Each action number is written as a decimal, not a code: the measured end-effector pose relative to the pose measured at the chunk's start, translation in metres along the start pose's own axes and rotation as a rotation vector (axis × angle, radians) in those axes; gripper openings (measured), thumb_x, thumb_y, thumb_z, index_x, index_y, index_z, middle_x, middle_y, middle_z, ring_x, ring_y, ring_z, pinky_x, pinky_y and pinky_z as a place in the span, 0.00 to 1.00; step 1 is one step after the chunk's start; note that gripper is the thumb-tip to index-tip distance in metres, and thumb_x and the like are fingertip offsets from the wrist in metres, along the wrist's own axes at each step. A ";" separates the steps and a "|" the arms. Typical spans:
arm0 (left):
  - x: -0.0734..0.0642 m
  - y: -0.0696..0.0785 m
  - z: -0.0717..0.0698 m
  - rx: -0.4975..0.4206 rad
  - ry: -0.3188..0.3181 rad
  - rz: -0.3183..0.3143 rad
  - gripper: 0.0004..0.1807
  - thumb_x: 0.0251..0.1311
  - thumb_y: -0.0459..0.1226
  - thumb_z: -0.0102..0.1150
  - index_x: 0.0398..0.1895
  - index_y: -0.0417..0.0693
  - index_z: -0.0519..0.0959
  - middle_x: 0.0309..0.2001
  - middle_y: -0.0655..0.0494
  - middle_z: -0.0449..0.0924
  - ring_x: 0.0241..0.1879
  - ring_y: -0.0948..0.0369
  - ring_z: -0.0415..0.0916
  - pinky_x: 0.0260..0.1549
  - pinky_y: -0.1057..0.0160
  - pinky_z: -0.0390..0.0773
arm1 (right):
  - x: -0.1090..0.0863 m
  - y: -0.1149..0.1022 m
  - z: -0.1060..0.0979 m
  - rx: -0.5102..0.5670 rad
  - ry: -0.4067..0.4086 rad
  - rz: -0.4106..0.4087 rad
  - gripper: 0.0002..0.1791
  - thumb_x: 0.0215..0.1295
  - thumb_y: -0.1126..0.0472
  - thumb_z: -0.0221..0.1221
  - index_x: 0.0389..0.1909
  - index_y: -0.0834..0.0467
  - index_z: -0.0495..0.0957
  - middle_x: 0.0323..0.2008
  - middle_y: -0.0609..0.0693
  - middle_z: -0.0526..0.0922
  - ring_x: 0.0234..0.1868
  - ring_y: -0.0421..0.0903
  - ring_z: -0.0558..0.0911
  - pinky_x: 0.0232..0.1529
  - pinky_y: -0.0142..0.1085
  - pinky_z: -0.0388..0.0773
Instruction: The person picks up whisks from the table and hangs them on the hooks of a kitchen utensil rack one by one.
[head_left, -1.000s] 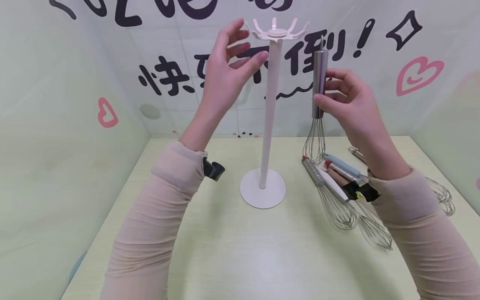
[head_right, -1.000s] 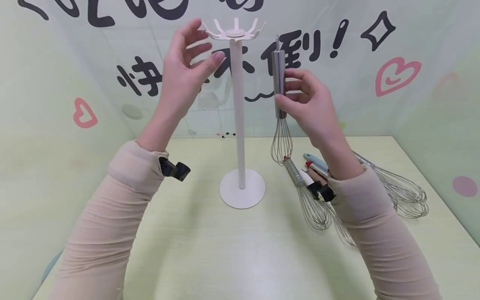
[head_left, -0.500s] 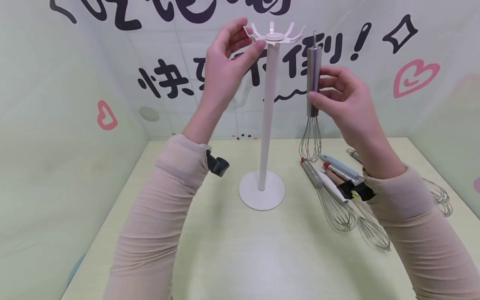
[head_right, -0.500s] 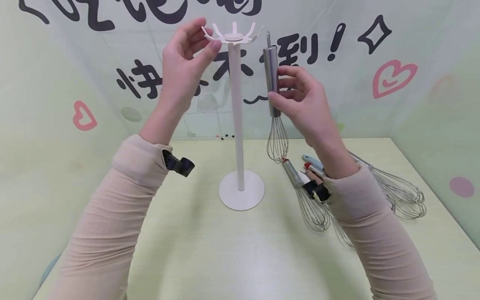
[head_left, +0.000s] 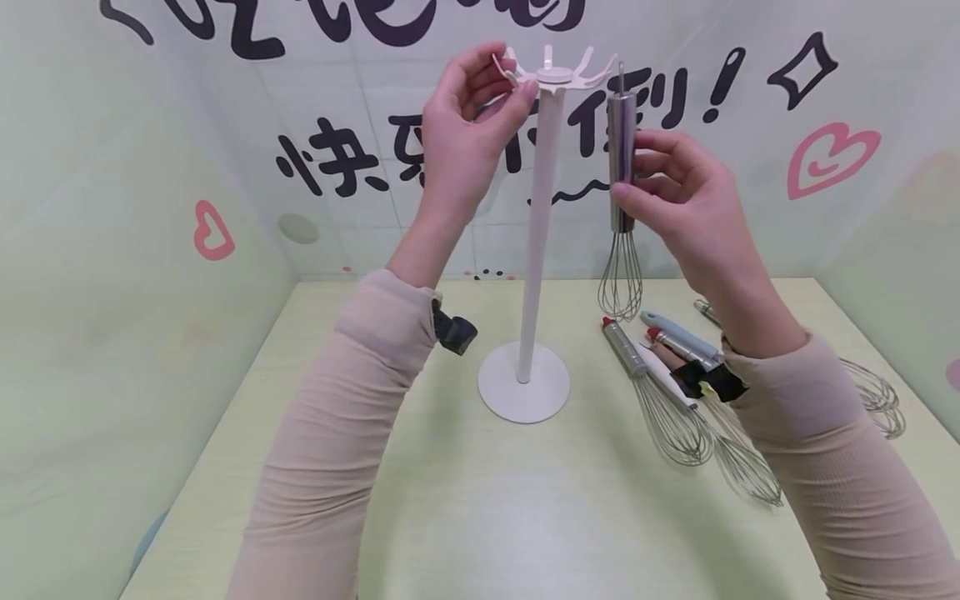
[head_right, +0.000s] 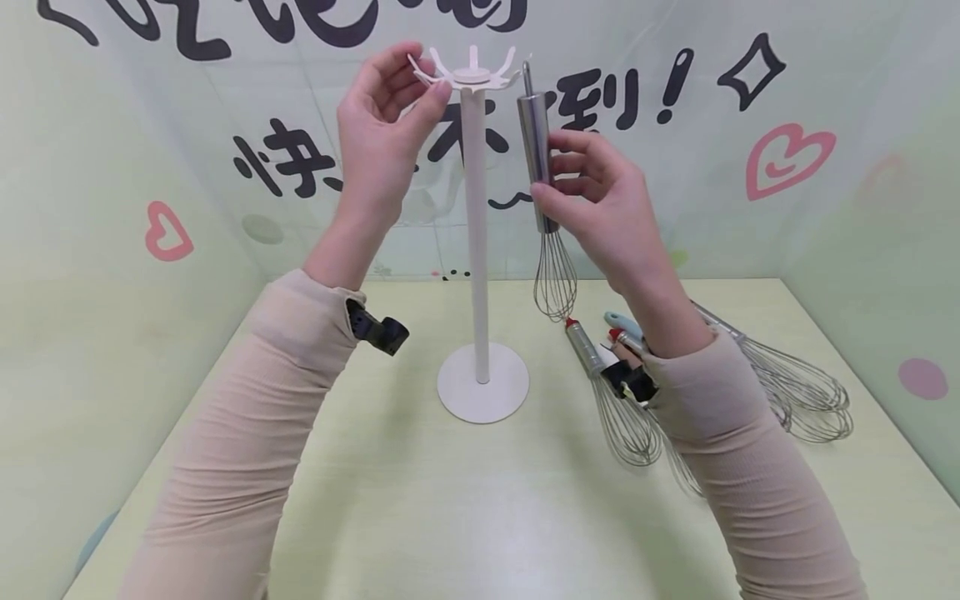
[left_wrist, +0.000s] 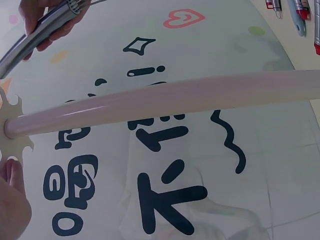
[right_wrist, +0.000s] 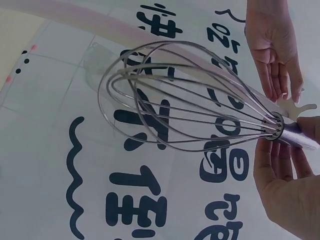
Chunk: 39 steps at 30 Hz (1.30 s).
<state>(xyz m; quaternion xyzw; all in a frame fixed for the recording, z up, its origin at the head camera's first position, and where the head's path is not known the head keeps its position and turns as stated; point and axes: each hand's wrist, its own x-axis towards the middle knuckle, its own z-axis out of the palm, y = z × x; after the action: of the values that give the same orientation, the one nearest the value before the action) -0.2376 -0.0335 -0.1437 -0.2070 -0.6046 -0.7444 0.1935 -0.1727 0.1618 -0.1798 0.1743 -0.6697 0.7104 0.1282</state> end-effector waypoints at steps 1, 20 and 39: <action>0.000 0.000 0.001 -0.016 0.006 -0.001 0.26 0.53 0.26 0.63 0.57 0.36 0.70 0.45 0.52 0.75 0.47 0.62 0.75 0.53 0.75 0.78 | 0.000 0.000 0.001 -0.005 0.000 -0.003 0.21 0.57 0.72 0.60 0.52 0.57 0.75 0.38 0.49 0.79 0.36 0.42 0.81 0.40 0.24 0.82; -0.012 0.008 0.008 -0.126 0.026 -0.010 0.26 0.55 0.23 0.59 0.58 0.33 0.67 0.44 0.53 0.74 0.49 0.60 0.75 0.54 0.75 0.77 | 0.007 0.009 0.010 -0.097 -0.001 -0.002 0.21 0.57 0.70 0.62 0.53 0.58 0.76 0.37 0.47 0.80 0.36 0.42 0.81 0.38 0.23 0.82; -0.015 0.008 0.008 -0.092 0.033 -0.016 0.26 0.56 0.25 0.59 0.59 0.35 0.68 0.52 0.44 0.74 0.49 0.60 0.76 0.53 0.75 0.78 | 0.013 0.025 0.019 -0.033 -0.002 0.014 0.17 0.57 0.71 0.62 0.48 0.58 0.77 0.37 0.47 0.79 0.37 0.41 0.80 0.40 0.23 0.81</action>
<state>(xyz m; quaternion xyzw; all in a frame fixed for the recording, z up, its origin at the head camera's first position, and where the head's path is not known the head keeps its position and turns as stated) -0.2201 -0.0267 -0.1438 -0.1988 -0.5682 -0.7761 0.1878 -0.1933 0.1408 -0.1966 0.1681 -0.6826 0.7000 0.1256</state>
